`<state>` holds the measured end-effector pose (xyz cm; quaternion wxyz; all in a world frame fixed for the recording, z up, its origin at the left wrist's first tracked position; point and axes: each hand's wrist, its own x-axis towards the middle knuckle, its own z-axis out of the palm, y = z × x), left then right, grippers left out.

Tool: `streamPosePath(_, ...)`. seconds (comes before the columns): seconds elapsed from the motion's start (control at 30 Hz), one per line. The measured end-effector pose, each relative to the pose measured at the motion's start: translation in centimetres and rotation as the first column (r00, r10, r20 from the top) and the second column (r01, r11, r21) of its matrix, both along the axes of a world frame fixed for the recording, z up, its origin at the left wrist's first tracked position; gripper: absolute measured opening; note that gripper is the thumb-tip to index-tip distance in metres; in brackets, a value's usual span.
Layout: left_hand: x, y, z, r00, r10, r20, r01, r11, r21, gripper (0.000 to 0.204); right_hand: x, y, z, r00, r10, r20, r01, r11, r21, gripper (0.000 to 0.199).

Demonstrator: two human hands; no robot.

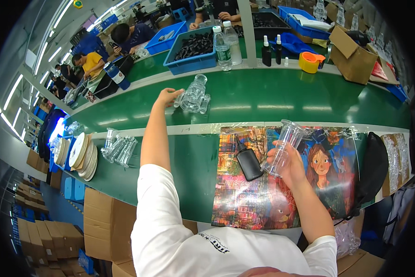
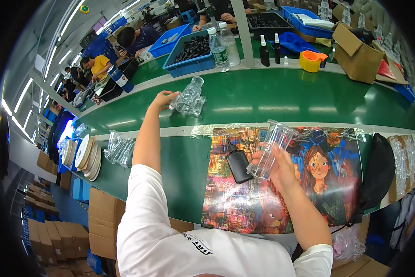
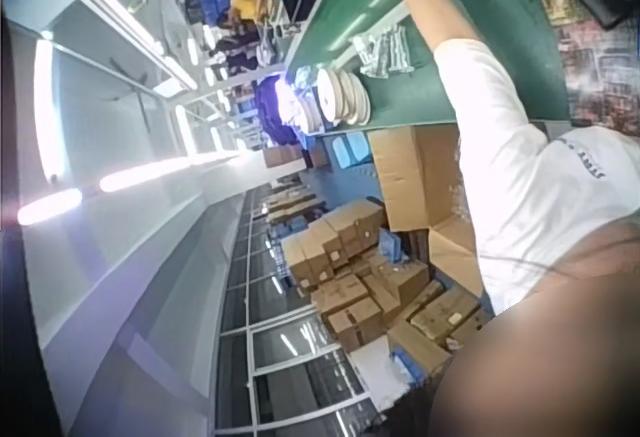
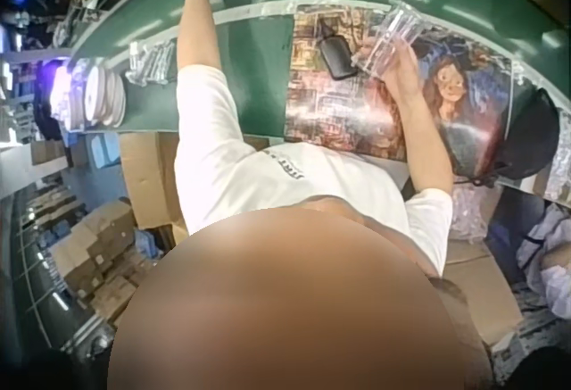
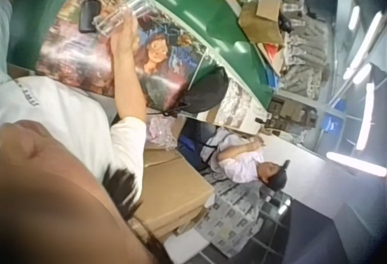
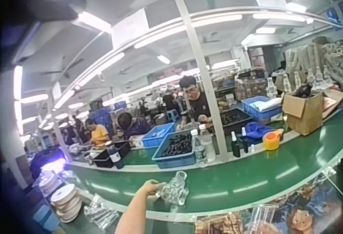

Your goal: Cleaning plastic mugs with a liquid solution and a cloth, then placing them into plastic bags and a cardboard box.

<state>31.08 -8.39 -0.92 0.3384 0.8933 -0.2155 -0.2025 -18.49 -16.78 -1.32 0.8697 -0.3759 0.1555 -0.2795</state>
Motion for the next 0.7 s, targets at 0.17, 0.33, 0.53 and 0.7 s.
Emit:
streamPosePath(0.17,-2.8,0.9,1.1,0.933,0.002,-0.361,-0.044,0.993,-0.106,0.053,0.2,0.5,0.2,0.997,0.072,-0.020,-0.073,0.994,-0.086,0.051)
streamPosePath(0.33,-3.5,0.7,0.8,0.860,-0.034,-0.509,-0.100,0.967,-0.234,0.048,0.2,0.5,0.5,0.995,0.096,-0.024,-0.098,0.979,-0.178,0.054)
streamPosePath(0.53,-11.4,1.0,1.2,0.790,-0.380,-0.481,-0.196,0.587,-0.786,0.047,-0.1,1.6,0.2,0.995,0.094,-0.013,-0.094,0.951,-0.294,0.048)
streamPosePath(0.7,-24.5,0.3,7.0,0.772,-0.581,-0.259,-0.032,0.370,-0.928,0.066,-0.1,3.3,0.9,0.995,0.076,-0.068,-0.097,0.904,-0.416,0.041)
